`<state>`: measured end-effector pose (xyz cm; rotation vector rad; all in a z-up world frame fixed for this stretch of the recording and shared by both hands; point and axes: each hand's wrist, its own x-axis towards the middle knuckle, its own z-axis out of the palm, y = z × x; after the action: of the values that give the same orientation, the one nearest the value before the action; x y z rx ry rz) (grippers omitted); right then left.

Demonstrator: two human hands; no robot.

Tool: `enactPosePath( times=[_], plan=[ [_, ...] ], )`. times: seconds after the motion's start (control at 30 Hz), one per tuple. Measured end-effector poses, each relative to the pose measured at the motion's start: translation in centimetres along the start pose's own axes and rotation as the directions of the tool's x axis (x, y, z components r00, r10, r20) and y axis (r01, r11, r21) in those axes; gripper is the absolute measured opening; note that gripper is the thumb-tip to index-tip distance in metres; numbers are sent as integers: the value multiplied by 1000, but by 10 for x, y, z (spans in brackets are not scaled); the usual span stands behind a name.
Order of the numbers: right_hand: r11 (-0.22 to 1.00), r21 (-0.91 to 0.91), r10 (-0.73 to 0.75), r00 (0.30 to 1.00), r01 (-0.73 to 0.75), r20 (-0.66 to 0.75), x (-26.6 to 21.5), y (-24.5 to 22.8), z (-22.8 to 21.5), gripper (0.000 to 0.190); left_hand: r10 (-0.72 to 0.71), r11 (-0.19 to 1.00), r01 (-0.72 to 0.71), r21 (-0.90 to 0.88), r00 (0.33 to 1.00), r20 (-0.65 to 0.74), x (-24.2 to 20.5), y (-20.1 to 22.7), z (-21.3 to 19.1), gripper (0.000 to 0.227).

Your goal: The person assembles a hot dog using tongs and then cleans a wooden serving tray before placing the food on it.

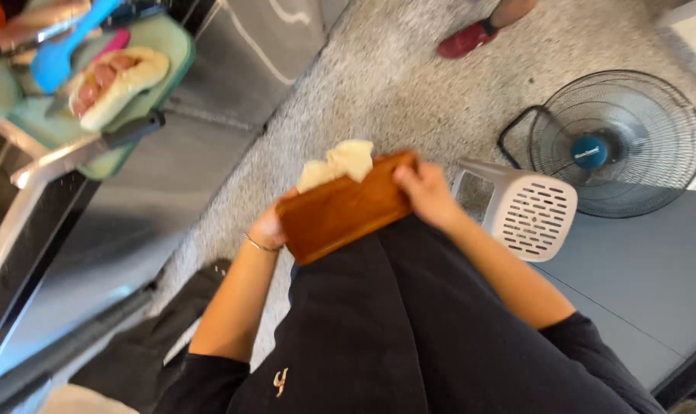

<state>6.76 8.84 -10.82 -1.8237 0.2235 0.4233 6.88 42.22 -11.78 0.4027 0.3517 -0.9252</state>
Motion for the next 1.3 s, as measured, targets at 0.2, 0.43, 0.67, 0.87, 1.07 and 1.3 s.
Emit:
enactPosePath(
  times=[0.2,0.43,0.67,0.87,1.07,1.3],
  plan=[
    [992,-88,-89,996,88,-4,50,-29,-86,41,116,974,-90,206,987,-115,28,24,69,46],
    [989,-95,-101,988,112,121,66,-78,-138,24,-31,814,156,559,973,-227,62,57,121,47],
    [957,-101,-257,957,272,135,88,-88,-159,20,-341,886,358,294,934,-109,96,19,165,87],
    [919,37,-386,916,392,-110,86,-23,-176,29,-298,946,273,172,944,138,131,1,181,101],
    [831,-5,-544,811,556,-214,94,-52,-198,42,-223,951,152,270,941,256,164,12,183,91],
    [545,-365,-763,627,755,159,98,-129,-157,53,-152,934,141,327,988,8,186,5,148,59]
  ],
)
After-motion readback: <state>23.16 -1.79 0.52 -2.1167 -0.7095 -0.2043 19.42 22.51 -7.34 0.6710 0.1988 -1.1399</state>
